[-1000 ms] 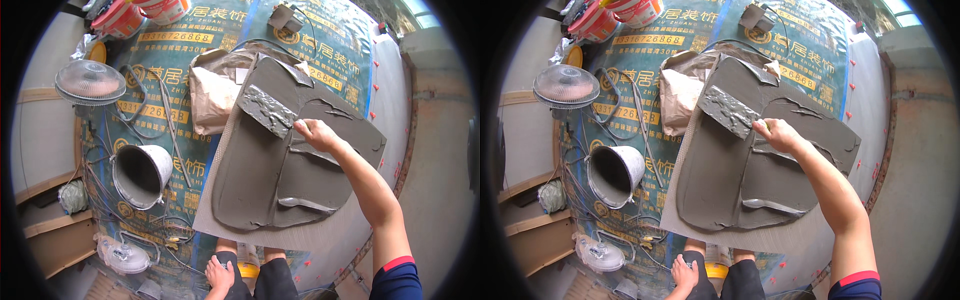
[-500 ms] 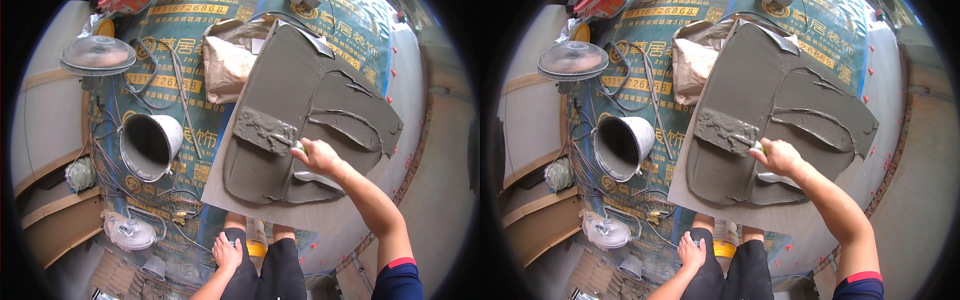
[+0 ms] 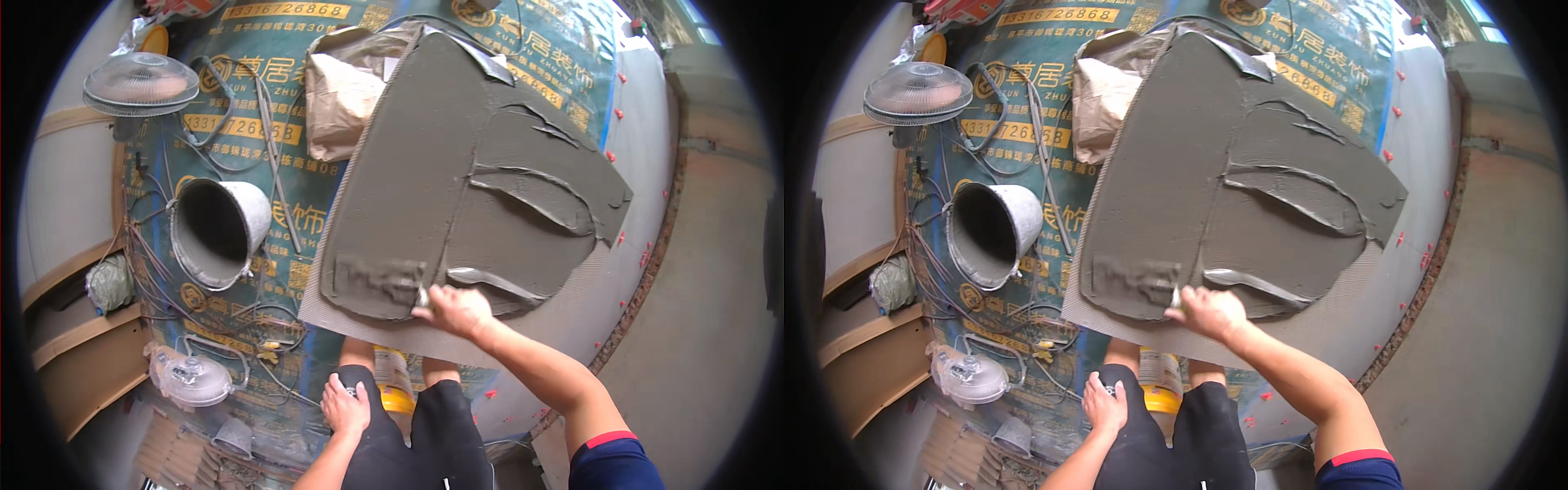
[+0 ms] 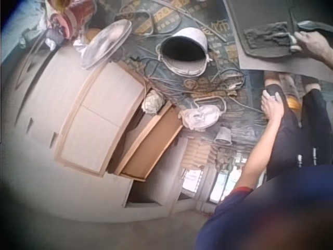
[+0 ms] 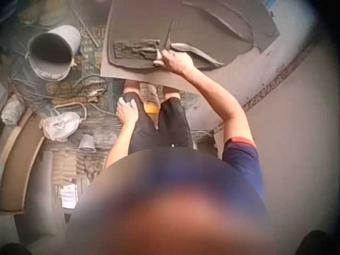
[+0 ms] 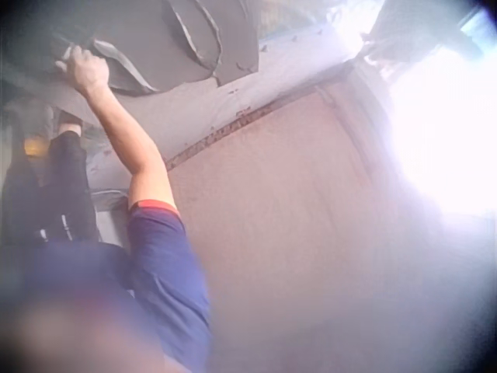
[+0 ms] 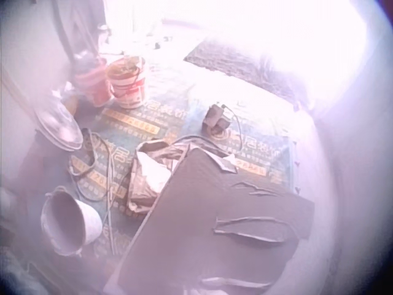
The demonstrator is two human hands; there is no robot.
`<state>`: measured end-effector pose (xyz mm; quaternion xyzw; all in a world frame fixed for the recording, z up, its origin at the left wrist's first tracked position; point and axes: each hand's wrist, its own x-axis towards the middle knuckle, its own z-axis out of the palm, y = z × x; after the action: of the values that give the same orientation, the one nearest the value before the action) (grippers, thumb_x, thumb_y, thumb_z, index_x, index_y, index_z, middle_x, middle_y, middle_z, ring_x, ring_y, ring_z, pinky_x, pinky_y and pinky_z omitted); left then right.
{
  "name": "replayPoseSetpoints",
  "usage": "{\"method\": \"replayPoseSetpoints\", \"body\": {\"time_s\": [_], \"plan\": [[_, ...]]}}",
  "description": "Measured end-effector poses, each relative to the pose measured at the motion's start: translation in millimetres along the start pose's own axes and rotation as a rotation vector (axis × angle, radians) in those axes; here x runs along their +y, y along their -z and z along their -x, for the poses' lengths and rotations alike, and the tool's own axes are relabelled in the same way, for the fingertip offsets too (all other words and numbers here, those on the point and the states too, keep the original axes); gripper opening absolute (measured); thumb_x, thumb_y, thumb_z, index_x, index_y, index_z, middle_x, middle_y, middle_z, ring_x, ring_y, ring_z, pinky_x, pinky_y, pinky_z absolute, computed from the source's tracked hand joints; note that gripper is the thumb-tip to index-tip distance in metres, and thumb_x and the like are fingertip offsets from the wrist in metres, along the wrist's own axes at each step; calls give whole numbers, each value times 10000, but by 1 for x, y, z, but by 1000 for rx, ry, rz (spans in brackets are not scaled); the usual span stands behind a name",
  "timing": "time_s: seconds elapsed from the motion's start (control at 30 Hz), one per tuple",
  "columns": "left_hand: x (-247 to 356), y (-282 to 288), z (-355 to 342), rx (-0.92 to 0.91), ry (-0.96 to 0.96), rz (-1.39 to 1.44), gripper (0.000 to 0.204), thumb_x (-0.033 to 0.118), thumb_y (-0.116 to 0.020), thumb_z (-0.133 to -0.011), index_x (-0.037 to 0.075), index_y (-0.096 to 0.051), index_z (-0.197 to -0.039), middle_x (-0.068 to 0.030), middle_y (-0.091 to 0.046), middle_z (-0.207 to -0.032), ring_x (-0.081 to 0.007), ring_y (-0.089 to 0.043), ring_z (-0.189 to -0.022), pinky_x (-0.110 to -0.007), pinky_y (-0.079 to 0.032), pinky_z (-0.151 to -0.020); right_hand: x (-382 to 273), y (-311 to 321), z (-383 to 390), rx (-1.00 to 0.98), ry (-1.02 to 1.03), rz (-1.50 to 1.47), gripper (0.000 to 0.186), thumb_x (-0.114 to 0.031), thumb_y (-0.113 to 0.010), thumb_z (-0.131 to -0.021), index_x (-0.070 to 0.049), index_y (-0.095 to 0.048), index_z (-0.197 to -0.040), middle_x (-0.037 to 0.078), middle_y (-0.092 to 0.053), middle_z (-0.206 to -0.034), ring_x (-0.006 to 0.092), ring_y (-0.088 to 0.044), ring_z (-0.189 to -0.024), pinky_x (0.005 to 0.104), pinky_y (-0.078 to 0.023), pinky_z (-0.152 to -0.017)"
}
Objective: The person is applying adhesive to the back of a large tile using a trowel before placing it on the wall.
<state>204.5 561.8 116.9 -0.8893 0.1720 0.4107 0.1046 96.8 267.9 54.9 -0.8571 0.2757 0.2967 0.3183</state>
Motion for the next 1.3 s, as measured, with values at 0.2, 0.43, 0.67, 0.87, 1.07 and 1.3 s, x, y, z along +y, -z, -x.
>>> {"method": "replayPoseSetpoints", "body": {"time_s": [0.2,0.43,0.67,0.87,1.07,1.3], "plan": [[-3,-33,26,17,39,-8,603,338,-639,-868,-1,-415,-1313,-229,-563,-1158,-407,-546,-1105,-504,-419,-957,138,74,-18,656,-505,-205,544,-585,-542,-943,-44,-591,-959,224,-692,-812,424,-686,-785,500,-550,-665],[23,-50,53,104,-50,23,613,368,-638,-850,-12,-457,-1295,-226,-578,-1129,-386,-569,-1073,-510,-434,-920,125,29,28,551,-426,-509,504,-505,-499,-990,-21,-633,-1021,258,-675,-928,454,-644,-909,479,-496,-779],[5,-52,54,-30,1,43,623,350,-627,-874,-16,-424,-1336,-243,-559,-1211,-399,-528,-1175,-494,-412,-992,-55,-101,58,150,-379,-595,484,-522,-567,-942,-43,-552,-1009,302,-663,-831,518,-633,-804,576,-507,-690],[-25,-57,45,61,-94,19,573,341,-600,-894,-13,-434,-1312,-226,-588,-1134,-376,-568,-1083,-490,-414,-946,-93,-117,46,178,-253,-233,509,-581,-583,-913,-74,-542,-930,189,-668,-740,392,-667,-633,483,-547,-563],[-46,-45,36,-11,-106,32,572,338,-589,-897,-13,-432,-1320,-223,-586,-1124,-376,-572,-1066,-492,-420,-936,5,-26,-1,573,-37,294,524,-611,-604,-881,-95,-517,-845,93,-652,-706,247,-668,-549,386,-540,-463],[-59,-42,28,-45,-144,50,564,329,-591,-893,-13,-432,-1312,-216,-582,-1118,-370,-573,-1061,-491,-424,-928,-9,-33,-4,499,-266,-503,441,-443,-607,-958,-19,-660,-1066,235,-699,-884,357,-710,-880,428,-533,-745]]}}
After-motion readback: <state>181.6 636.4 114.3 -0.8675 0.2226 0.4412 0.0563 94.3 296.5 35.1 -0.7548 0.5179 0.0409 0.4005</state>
